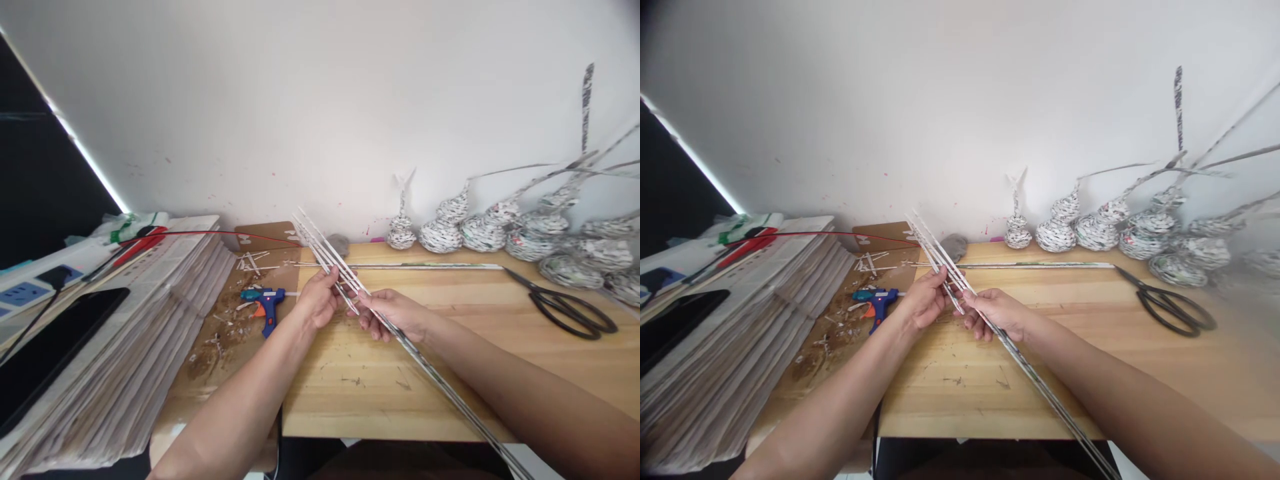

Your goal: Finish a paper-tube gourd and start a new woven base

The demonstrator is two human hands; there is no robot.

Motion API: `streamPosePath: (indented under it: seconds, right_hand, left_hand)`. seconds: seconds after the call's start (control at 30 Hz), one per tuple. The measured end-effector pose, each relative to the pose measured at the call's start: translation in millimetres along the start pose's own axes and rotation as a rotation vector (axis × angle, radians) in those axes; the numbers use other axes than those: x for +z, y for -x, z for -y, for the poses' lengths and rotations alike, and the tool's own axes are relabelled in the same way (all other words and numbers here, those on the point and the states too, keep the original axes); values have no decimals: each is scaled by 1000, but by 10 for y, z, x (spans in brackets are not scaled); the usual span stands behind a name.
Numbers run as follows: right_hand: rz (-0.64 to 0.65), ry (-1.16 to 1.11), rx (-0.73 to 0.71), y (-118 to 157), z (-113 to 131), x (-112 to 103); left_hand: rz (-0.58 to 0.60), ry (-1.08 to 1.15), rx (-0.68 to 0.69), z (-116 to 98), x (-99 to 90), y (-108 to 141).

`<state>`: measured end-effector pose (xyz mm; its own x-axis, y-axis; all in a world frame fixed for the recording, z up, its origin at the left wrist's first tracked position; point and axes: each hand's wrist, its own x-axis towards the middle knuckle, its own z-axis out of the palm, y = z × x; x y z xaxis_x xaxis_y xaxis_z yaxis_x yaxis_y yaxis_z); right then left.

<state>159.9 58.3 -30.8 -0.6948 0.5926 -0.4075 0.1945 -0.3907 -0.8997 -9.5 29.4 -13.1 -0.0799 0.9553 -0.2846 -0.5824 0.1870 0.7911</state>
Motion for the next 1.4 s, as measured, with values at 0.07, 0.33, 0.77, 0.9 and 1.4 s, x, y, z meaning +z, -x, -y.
streamPosePath:
  seconds: [0.07,0.33,0.77,0.9,1.4]
  right_hand:
    - [-16,-1,2,0,4,5]
    - [-113,-100,-144,19,57,-72]
    - [-28,-184,-421,87,137,79]
    - [-69,-159,-377,90,125,59]
    - [-105,-117,-229,46,64,23]
  left_hand:
    - [-27,1,16,-23,-9,-11]
    - [-126,19,80,-185,-58,-30]
    - [-95,53,52,-121,-53,-59]
    - [-96,56,47,-126,-36,-46]
    - [73,38,60,-51,-6,22]
